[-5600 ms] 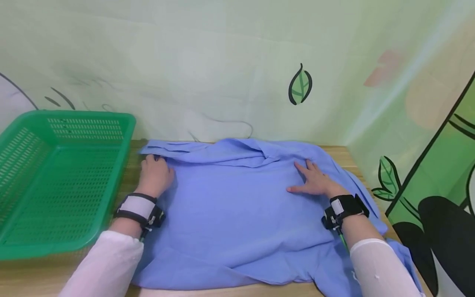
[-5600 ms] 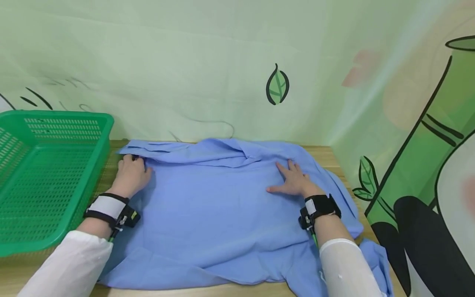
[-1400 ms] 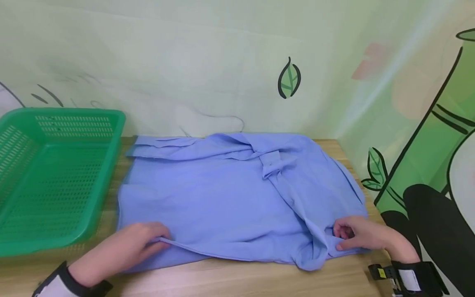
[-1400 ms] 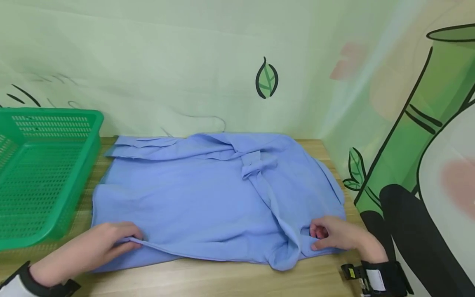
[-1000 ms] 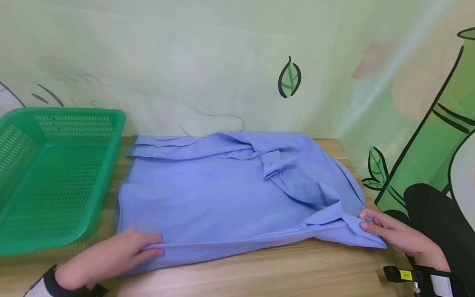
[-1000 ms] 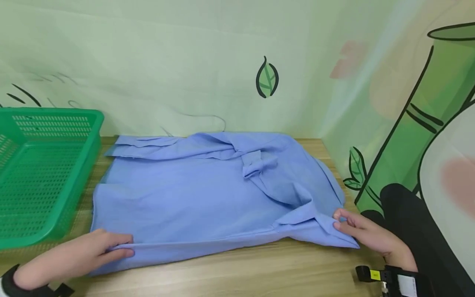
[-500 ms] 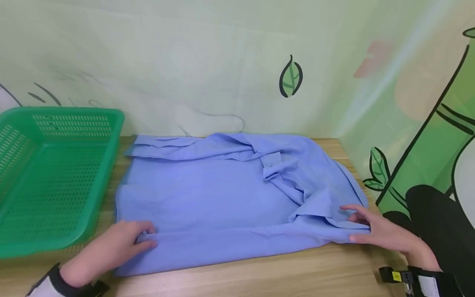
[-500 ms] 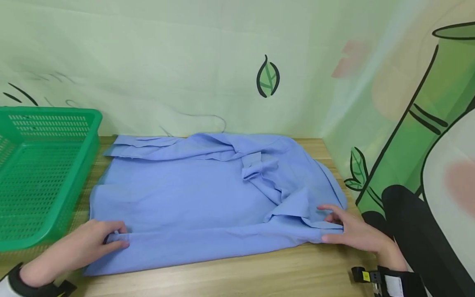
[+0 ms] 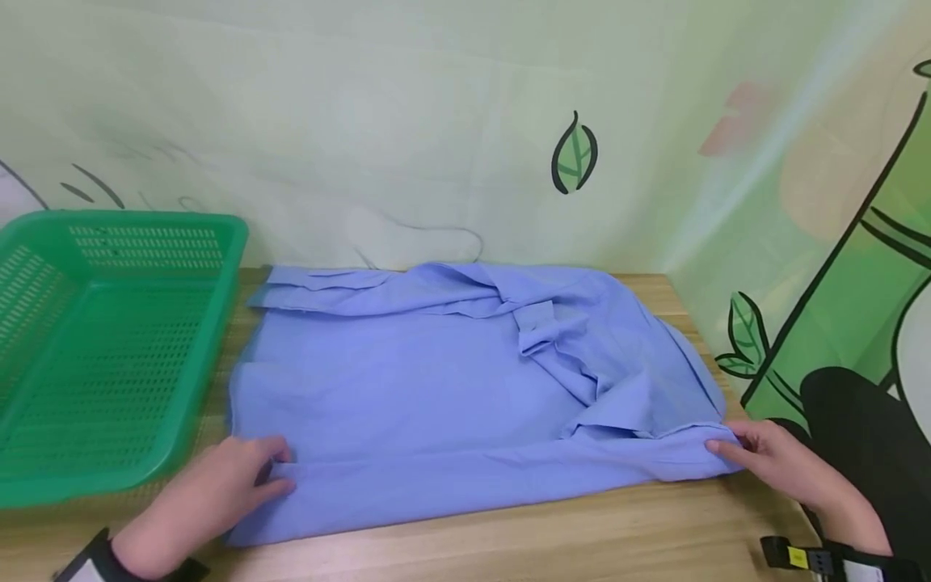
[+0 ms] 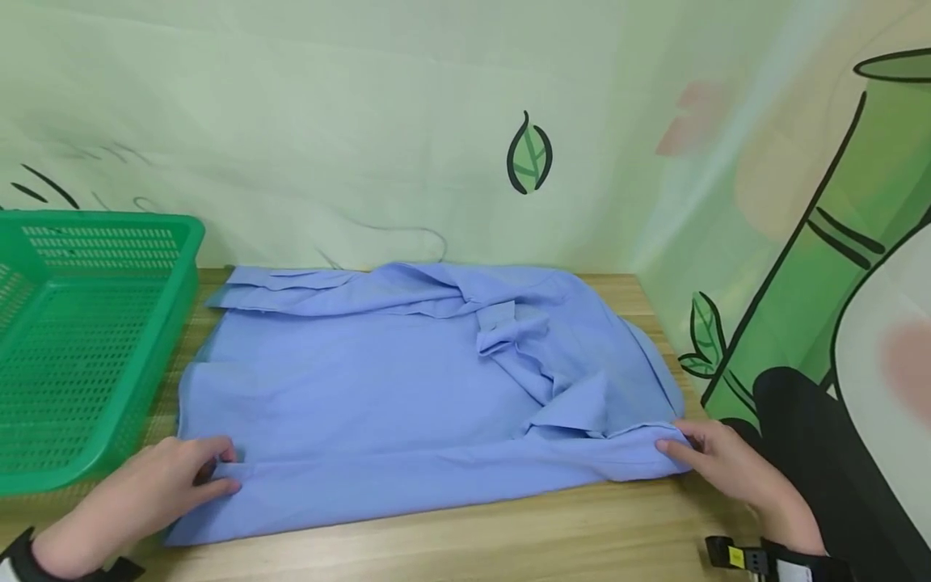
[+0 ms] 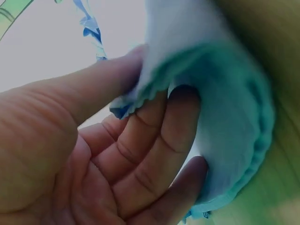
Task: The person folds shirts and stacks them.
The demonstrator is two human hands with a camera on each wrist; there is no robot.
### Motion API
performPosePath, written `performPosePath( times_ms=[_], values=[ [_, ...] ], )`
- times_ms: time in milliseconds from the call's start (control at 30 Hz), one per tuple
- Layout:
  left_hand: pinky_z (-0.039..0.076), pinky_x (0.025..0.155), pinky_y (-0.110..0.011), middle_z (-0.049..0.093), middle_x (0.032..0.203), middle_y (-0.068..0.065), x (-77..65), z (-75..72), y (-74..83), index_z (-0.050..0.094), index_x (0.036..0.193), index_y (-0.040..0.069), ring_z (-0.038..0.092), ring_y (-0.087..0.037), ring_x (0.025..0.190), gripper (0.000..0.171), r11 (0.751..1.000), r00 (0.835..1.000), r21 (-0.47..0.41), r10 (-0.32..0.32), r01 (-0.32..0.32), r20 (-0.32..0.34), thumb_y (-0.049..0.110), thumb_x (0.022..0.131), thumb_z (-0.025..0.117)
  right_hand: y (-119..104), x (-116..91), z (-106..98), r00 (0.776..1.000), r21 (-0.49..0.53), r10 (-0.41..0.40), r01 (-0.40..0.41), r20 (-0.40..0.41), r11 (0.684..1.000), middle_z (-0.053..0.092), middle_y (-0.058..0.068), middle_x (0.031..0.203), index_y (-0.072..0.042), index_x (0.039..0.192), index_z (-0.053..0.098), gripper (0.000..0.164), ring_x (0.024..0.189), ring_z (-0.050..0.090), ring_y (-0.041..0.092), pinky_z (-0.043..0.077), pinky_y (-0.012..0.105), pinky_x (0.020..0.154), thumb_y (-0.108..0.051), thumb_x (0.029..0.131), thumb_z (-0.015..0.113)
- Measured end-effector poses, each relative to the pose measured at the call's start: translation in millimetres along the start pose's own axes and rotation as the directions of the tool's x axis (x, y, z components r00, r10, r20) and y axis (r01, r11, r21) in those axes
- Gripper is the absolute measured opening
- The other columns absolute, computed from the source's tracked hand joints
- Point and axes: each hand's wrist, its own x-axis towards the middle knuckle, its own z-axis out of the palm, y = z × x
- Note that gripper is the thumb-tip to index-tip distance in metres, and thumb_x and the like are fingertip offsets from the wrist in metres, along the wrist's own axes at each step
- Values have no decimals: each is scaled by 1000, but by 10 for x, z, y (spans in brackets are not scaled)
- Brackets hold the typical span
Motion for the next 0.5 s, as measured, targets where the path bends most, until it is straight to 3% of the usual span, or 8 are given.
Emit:
performPosePath(
  times_ms=[100,233,333,500],
  values=[
    [42,51,-28,59,65,6,-10,17,7,67,87,14,51,-9,58,15,999,1000,13,-31,31,-2,22,83,79,97,-25,-12,995,-24,38,-36,97,999,29,-13,61,-6,69,46,33,55,32,-4,28,21,46,-11,95,65],
    [43,52,-30,62,69,6,-24,17,39,65,86,16,54,-9,60,17,997,997,45,-62,60,40,25,83,79,197,-57,24,971,-82,120,-105,204,991,32,-15,61,-7,69,49,33,56,33,-5,26,20,49,-19,91,71],
    [43,52,-30,62,70,7,-31,19,64,65,86,18,54,-9,61,18,996,996,67,-65,61,62,27,82,80,191,-70,40,961,-139,182,-155,210,978,35,-14,62,-10,73,53,29,58,35,-3,26,20,51,-23,88,74],
    [43,53,-30,62,70,8,-24,15,70,65,88,19,54,-9,61,19,996,995,58,-66,62,78,27,81,81,106,-28,3,932,-218,261,-208,251,954,41,-6,69,-9,81,53,26,63,38,4,28,22,56,-14,81,79]
  ],
)
